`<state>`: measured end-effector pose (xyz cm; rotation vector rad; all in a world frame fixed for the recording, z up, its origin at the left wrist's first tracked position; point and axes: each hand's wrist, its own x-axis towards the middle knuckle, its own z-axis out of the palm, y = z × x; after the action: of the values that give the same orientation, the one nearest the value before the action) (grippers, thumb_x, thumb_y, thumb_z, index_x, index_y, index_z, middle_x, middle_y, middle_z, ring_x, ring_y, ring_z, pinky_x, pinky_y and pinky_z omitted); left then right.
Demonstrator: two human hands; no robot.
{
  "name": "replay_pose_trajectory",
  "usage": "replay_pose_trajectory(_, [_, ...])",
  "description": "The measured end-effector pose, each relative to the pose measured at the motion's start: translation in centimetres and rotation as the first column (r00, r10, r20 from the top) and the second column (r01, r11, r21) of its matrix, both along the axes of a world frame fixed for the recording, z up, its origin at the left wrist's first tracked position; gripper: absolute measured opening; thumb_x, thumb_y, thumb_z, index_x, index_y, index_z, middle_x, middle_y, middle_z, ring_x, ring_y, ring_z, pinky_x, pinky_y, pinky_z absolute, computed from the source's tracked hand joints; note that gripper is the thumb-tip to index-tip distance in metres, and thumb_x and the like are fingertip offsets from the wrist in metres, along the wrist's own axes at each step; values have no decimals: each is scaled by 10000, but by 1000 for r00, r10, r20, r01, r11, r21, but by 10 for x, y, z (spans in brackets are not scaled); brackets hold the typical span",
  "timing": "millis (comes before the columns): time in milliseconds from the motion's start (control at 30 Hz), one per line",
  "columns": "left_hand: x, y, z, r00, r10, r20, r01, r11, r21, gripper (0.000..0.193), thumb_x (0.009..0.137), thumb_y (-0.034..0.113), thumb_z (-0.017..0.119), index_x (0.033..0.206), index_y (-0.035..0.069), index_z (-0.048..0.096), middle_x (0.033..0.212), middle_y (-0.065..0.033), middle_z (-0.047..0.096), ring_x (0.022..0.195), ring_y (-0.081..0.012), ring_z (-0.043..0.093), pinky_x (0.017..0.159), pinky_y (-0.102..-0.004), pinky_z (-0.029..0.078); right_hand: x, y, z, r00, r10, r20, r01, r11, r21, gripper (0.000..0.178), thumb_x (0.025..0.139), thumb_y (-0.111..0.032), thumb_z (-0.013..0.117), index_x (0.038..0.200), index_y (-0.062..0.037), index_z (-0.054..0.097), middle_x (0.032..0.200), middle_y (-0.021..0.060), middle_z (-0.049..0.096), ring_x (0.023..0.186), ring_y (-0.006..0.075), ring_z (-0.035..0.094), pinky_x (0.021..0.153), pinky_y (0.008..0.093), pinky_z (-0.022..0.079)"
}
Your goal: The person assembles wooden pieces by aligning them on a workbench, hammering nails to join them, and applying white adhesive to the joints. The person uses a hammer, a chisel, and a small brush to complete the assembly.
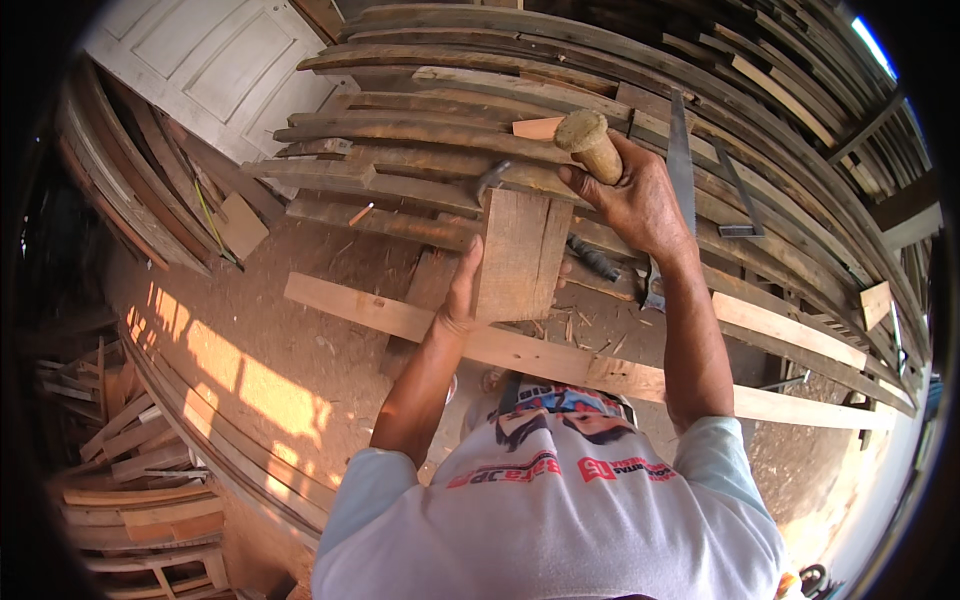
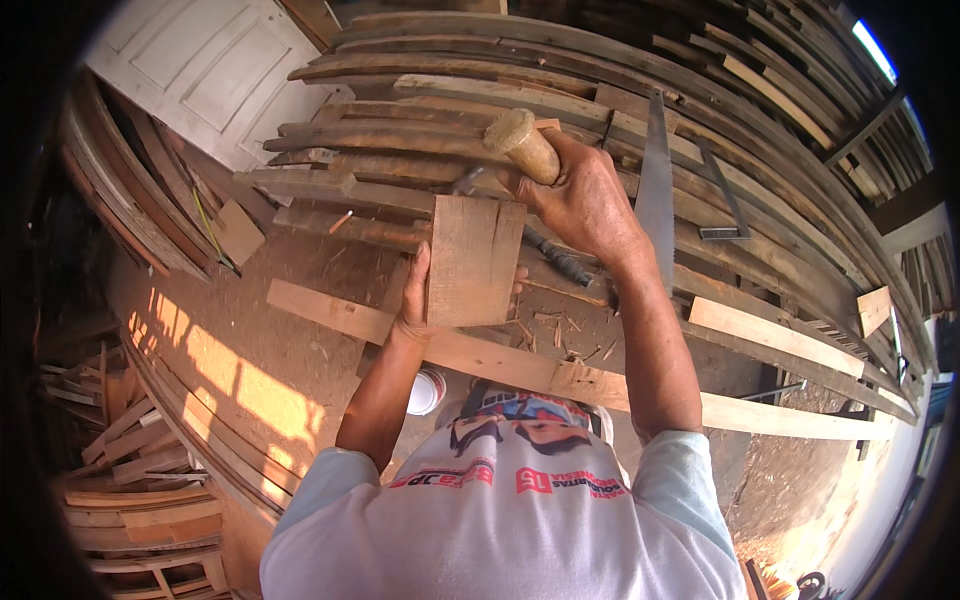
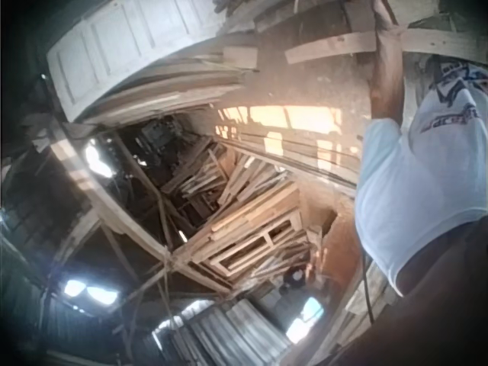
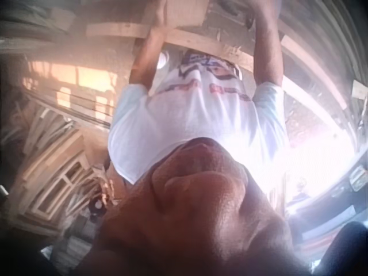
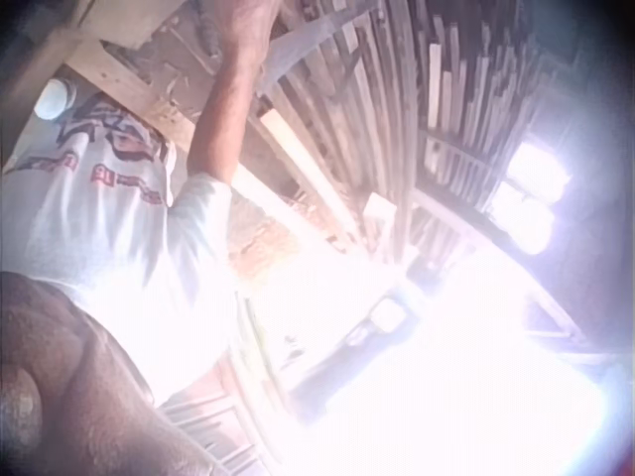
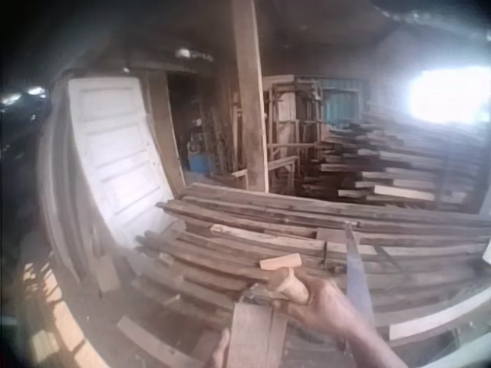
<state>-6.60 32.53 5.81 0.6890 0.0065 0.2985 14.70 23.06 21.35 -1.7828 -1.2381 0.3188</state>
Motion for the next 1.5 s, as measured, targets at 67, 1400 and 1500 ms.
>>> replay_pose_trajectory(67, [-6, -1, 12, 996, -50, 71, 55, 996, -77, 1045, 1026, 829, 402, 1677, 14, 337, 1499, -316, 581, 1319, -440, 659, 1099, -532, 569, -2, 1, -12, 993, 113, 42, -107, 987, -123, 467, 924, -382, 893, 1205, -24, 786, 1032, 176, 820, 957, 254, 787, 881, 449, 615])
replay_pose_trajectory(1400, [-205, 0, -56, 661, 749, -31, -665, 567, -487, 766, 1130, 579, 516, 1630, 10, 407, 1009, -80, 591, 793, -157, 589, 669, -273, 546, 139, 116, -155, 430, 221, 875, -165, 972, -165, 481, 958, -83, 710, 1431, -164, 674, 1394, 150, 646, 1277, 402, 620, 1042, 519, 547])
replay_pose_trajectory(1500, [-210, -5, -52, 725, 687, 45, -555, 621, -553, 848, 1130, 529, 528, 1693, -40, 250, 1007, -116, 570, 805, -171, 571, 653, -276, 540, 192, 98, -205, 574, 259, 777, -52, 958, -280, 630, 1002, -133, 664, 1605, -276, 548, 1428, 143, 612, 1314, 394, 607, 1056, 522, 553])
